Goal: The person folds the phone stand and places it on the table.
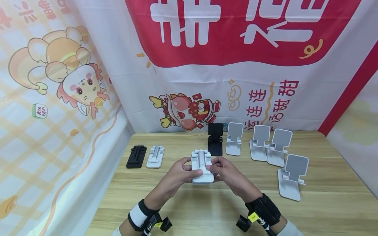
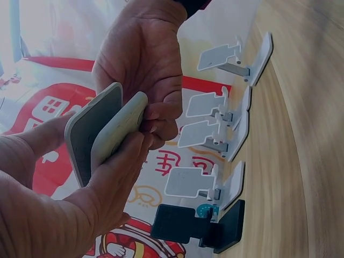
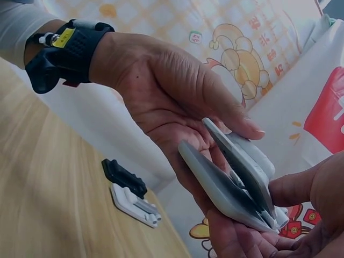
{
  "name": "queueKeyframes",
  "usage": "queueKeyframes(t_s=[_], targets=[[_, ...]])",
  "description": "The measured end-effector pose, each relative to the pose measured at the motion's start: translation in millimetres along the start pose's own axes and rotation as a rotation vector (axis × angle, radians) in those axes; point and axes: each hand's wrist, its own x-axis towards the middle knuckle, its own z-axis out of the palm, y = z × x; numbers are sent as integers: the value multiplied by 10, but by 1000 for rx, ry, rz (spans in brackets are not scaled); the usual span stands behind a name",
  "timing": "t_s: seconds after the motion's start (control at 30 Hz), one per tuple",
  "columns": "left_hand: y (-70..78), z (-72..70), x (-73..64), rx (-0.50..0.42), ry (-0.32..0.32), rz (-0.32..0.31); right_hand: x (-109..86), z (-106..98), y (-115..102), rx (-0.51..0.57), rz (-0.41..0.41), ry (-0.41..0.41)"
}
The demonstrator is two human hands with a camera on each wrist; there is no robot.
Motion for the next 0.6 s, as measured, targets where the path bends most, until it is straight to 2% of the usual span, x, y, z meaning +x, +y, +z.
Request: queueKeyframes(t_s=[0.43, 0.6], targets=[[0, -29, 34, -16, 38, -57, 2, 23, -6, -15, 6, 32], [-11, -23, 4, -4, 27, -48, -8, 35, 5, -45, 1, 39]])
